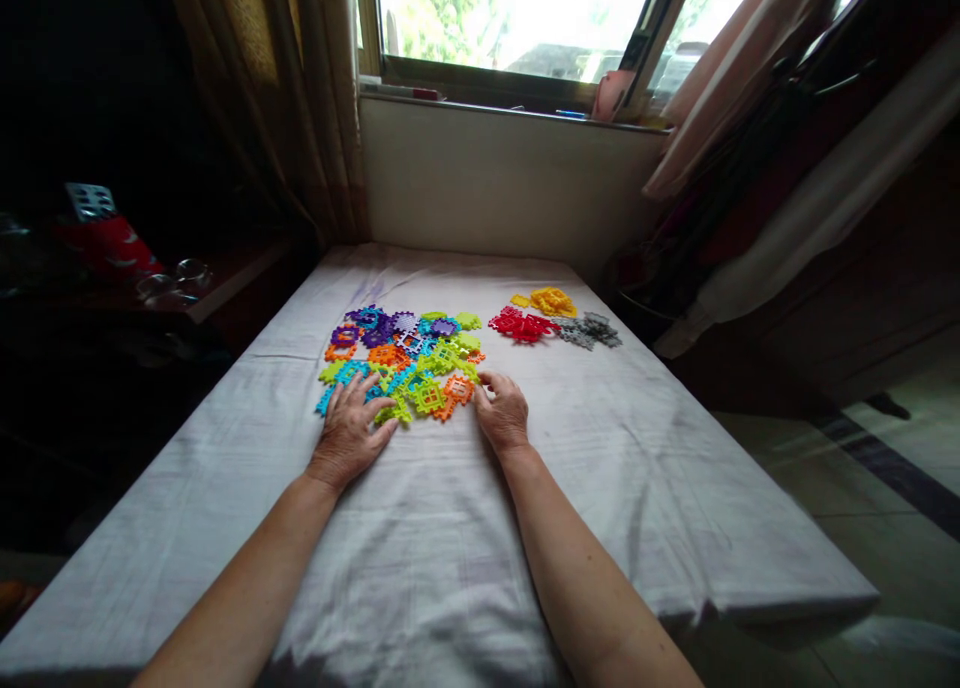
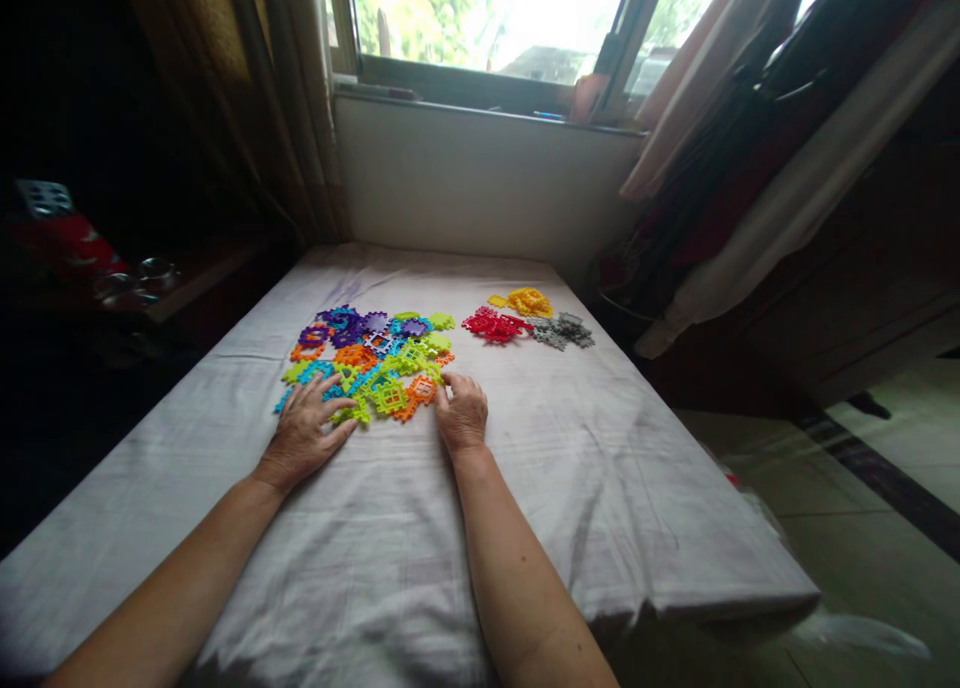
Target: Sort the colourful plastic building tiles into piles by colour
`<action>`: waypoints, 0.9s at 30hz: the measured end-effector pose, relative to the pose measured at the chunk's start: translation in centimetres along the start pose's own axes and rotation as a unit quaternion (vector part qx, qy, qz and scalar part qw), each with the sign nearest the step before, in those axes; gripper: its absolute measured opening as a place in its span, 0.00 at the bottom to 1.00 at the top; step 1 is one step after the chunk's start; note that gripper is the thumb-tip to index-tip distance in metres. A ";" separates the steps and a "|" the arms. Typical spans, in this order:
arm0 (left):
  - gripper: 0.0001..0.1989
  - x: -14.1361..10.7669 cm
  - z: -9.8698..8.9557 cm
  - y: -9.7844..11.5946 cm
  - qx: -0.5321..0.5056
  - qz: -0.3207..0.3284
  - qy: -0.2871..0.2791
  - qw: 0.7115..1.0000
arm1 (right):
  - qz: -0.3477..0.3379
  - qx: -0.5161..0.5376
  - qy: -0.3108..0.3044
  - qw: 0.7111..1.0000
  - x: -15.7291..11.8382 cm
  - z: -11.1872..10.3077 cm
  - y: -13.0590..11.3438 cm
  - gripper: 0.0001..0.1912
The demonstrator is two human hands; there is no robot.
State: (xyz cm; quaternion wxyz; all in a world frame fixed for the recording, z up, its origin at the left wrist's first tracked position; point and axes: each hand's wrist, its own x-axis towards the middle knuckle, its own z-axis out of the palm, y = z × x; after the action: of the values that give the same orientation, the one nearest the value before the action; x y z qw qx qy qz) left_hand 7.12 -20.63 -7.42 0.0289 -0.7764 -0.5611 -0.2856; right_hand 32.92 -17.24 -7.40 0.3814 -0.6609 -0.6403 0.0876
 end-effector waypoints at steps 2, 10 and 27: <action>0.10 0.0 0.1 0.0 0.001 0.003 0.003 1.000 | 0.018 -0.012 0.021 1.000 0.2 -0.5 0.7 0.11; 0.09 0.1 -0.1 0.0 -0.014 0.012 -0.004 1.000 | 0.109 -0.079 0.037 0.990 1.1 -2.6 2.7 0.10; 0.09 0.0 0.3 -0.2 -0.032 0.032 0.000 0.999 | -0.182 -0.079 -0.087 0.976 -1.6 1.2 -3.9 0.29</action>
State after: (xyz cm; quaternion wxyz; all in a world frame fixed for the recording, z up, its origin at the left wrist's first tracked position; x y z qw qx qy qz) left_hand 7.08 -20.49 -7.68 0.0128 -0.7941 -0.5268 -0.3028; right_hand 28.92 -18.68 -6.43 0.2807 -0.5514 -0.7853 0.0232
